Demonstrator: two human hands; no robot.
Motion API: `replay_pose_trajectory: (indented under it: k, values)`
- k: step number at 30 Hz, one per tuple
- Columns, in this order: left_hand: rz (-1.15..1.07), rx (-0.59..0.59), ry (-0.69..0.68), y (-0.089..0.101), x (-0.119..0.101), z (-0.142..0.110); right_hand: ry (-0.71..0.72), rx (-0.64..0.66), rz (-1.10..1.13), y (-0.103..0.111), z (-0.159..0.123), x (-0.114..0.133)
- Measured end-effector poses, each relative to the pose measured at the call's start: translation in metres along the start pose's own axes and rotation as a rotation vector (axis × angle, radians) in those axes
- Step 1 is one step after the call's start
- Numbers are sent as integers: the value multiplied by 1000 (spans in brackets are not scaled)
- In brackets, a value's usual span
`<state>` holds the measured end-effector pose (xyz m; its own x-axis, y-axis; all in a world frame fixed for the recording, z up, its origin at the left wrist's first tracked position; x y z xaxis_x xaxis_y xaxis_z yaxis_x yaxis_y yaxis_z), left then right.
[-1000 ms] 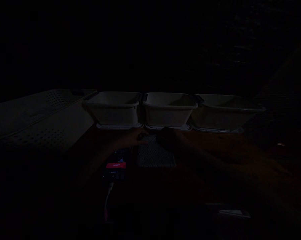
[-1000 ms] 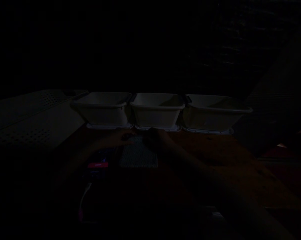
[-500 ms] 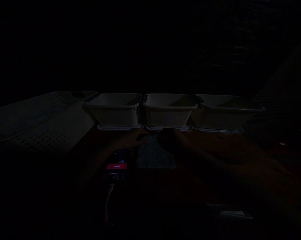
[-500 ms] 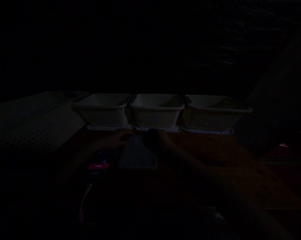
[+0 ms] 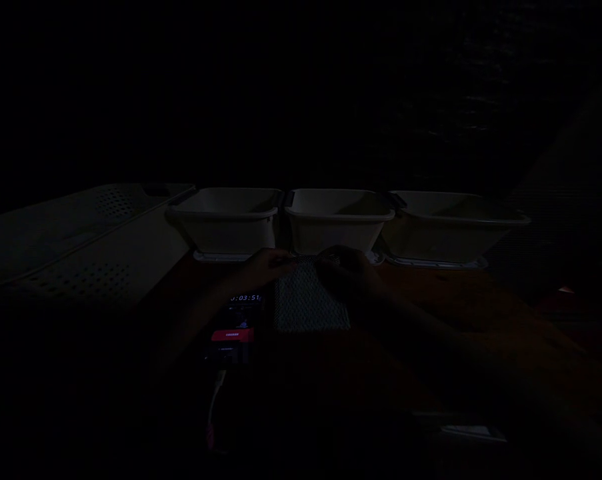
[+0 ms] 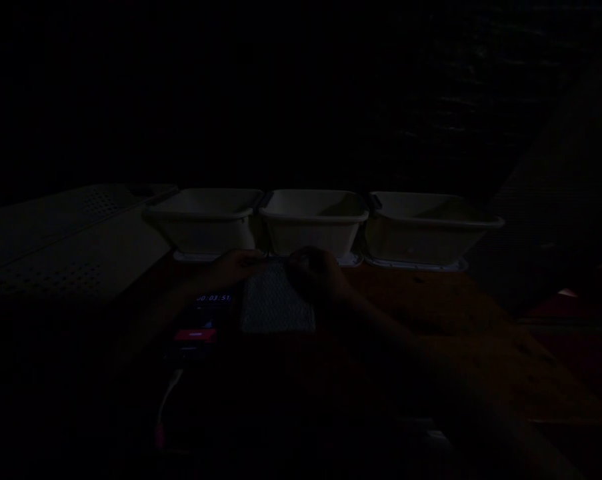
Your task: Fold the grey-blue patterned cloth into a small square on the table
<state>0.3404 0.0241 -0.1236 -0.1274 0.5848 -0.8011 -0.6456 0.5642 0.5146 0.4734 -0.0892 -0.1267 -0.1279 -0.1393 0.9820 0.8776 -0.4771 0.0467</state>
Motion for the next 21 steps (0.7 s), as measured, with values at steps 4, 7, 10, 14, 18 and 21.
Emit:
replay_pose_trajectory:
  k: [4,7,10,14,18,21]
  values:
    - [5,-101,-12,11,-2,3,-118,1,200,-4,-3,-6]
    - [4,-117,-31,14,-6,4,-148,-14,200,-3,-4,-8]
    - [-11,-128,-23,16,-8,4,-69,-47,127,4,-3,1]
    - [-26,-114,18,17,-7,4,39,-87,64,12,0,13]
    - [-52,-122,39,19,-5,4,107,-147,-4,19,4,17]
    - [-56,-96,53,16,-5,3,189,-200,-69,23,4,22]
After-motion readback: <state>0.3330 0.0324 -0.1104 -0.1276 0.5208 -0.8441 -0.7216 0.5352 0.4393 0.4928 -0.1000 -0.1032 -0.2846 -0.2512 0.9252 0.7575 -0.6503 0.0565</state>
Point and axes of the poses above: each hand's wrist, its own z-axis towards the middle knuckle, its own y-axis out of the back of the hand, x = y × z, the point moved 9 cm from there along z, towards the middle knuckle, and after that the axes turned 11 degrees about -x, right-handed, at the moved point
